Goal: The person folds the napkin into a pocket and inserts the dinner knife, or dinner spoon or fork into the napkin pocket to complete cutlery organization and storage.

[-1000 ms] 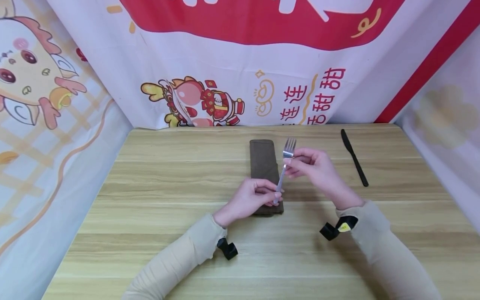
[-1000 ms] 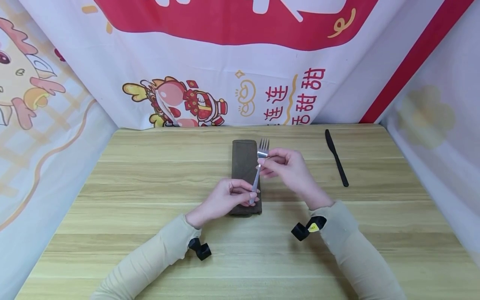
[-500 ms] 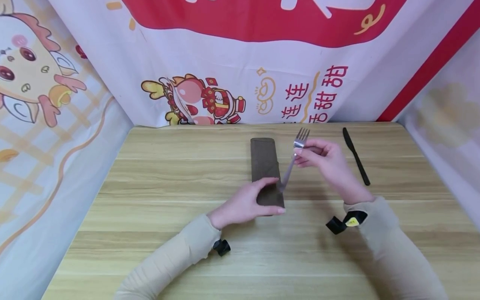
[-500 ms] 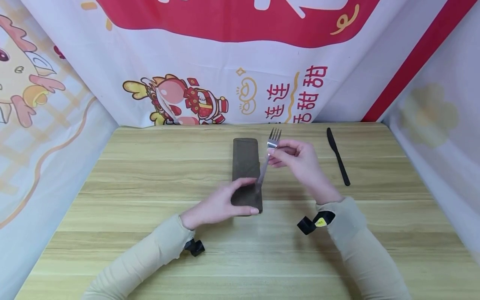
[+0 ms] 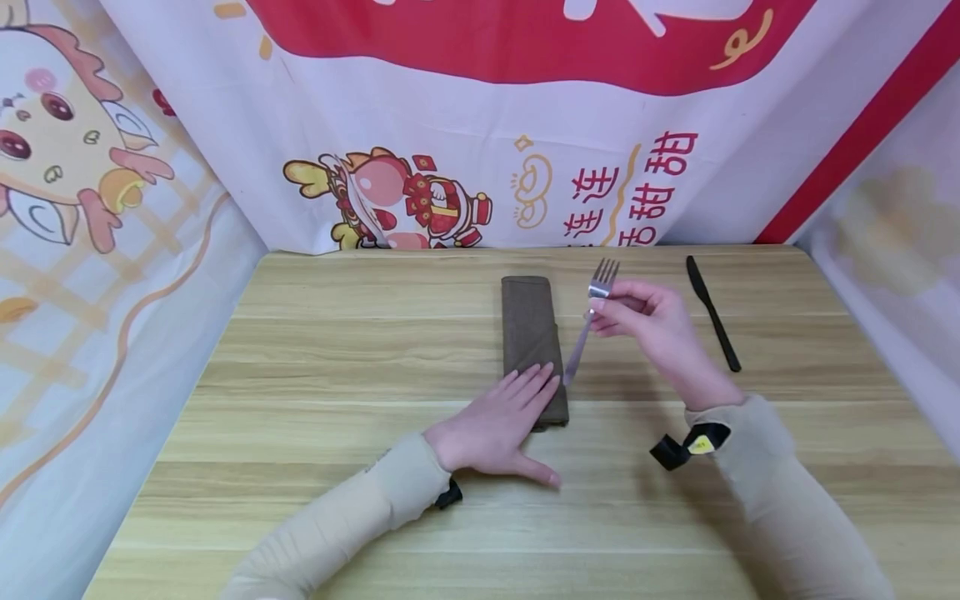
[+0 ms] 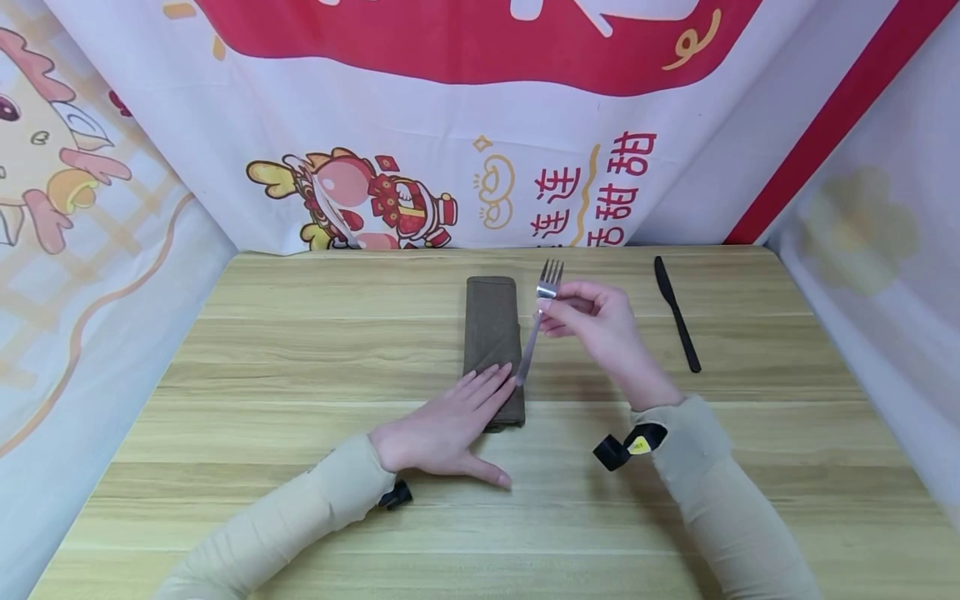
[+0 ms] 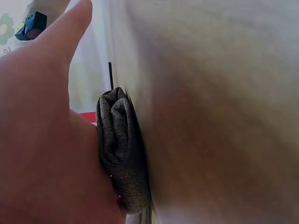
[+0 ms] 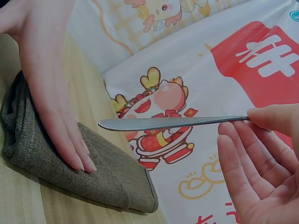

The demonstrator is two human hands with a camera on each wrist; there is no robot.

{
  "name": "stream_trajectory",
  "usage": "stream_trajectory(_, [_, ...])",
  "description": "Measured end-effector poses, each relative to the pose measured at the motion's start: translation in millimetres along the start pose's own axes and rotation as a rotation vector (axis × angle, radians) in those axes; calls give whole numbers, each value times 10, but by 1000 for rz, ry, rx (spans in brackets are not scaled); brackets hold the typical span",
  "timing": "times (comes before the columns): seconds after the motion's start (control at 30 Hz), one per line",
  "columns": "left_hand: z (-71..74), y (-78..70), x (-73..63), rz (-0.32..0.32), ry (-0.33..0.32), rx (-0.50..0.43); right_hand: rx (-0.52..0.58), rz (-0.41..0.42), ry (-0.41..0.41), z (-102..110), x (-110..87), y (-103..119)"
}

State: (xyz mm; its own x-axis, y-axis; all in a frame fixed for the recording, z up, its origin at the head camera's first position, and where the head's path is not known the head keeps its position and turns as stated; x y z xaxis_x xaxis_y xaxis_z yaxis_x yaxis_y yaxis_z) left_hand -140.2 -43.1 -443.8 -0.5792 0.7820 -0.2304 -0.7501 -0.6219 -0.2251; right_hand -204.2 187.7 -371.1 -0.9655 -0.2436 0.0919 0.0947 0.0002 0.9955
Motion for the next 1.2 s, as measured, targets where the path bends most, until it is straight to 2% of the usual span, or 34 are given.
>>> stream_trajectory(0.23, [-26,-3,26,11,25,47,19,-29,1,-28,64,-55])
stream_trajectory(0.53, [-91,23,70,14,43,36,76,8,-2,-95,284,-152])
stream_trajectory(0.7, [-155,49,90,9,25,47,93,18,4,-156,428,-215])
stream_trajectory(1.03, [-30,-10,30,3,53,48,84,-8,21,-322,655,-409])
stream_trajectory(1.2, [-45,2,29,8,57,36,64,-23,42,-394,727,-479])
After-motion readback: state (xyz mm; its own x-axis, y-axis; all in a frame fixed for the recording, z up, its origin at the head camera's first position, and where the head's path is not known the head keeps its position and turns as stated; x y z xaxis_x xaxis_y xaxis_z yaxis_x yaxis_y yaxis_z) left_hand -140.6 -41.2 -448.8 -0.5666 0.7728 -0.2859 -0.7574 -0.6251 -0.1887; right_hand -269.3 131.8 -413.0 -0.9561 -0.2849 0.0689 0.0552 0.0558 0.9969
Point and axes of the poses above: each hand's wrist, its own x-axis towards the middle knuckle, its own z-axis out of the back of the hand, y = z × x, the point moved 2 cm from there along x, towards the middle knuckle, and after that the axes turned 5 degrees about y, right-handed, at the moved point
